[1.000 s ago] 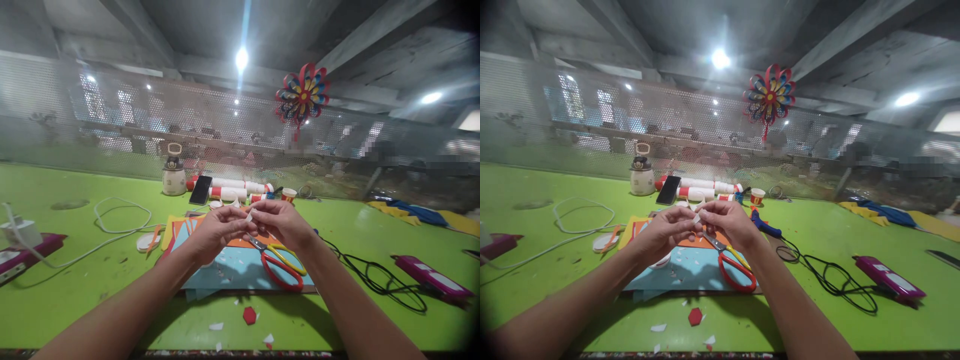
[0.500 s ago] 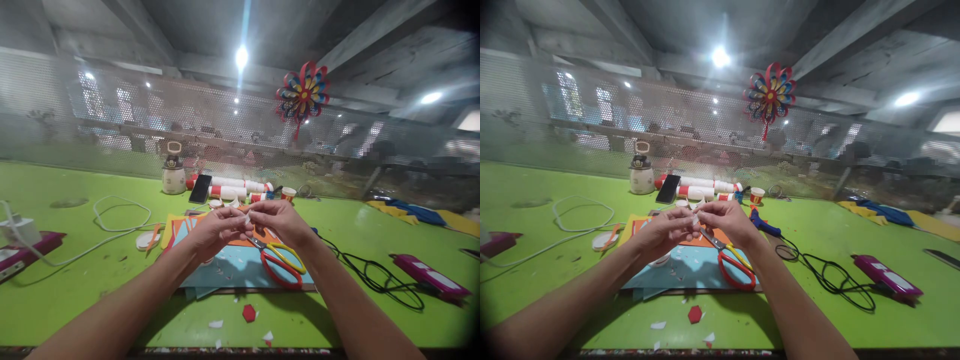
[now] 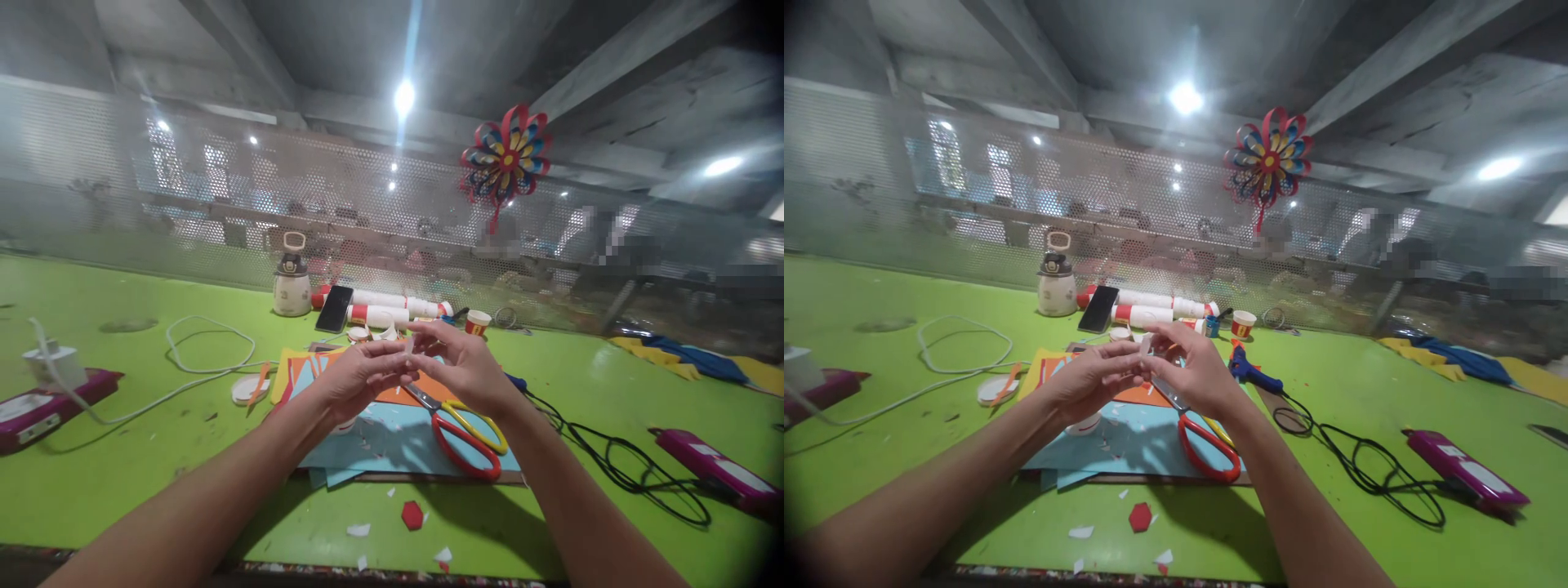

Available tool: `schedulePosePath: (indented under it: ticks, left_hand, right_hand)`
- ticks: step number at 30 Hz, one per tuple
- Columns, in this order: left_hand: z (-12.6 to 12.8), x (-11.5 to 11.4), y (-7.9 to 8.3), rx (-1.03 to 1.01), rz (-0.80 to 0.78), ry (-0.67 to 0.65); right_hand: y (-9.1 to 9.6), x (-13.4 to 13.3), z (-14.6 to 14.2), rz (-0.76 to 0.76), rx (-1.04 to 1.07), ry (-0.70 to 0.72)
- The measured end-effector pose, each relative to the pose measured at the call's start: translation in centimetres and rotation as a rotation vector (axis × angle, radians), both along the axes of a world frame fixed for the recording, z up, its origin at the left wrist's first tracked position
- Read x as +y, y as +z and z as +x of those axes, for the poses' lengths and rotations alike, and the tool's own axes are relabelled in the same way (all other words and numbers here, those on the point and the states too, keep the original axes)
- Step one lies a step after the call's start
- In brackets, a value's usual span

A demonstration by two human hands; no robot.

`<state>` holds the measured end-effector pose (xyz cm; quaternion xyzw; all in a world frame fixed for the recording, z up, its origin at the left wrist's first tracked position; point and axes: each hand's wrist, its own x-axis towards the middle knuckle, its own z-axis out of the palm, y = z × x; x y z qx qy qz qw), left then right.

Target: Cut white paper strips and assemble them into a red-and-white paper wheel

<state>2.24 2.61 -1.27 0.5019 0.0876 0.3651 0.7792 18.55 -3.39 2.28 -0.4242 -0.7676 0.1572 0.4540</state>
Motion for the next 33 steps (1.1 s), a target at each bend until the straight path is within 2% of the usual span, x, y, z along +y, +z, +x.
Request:
schedulePosePath:
  ticks: [6,10,21,33]
  left_hand:
    - [0.0,0.1,0.0,0.005,0.002,0.040]
    - [-0.1,0.2,-0.1,-0.005,0.027,0.021]
    - [-0.1,0.3,-0.3,0.012,0.043,-0.033]
    - [-0.6,0.7,-0.3,0.072,0.035,-0.108]
  right_hand:
    - [0.1,-0.4,-1.0,0.222,-0.239,-0.112]
    - [-0.5,-0.2,-1.4,0.289,-0.291,-0.160]
    - [-0.4,-0.5,-1.1,0.228,-0.330,-0.107]
    - [-0.4,-0.5,-1.0,0.229,-0.358,-0.059]
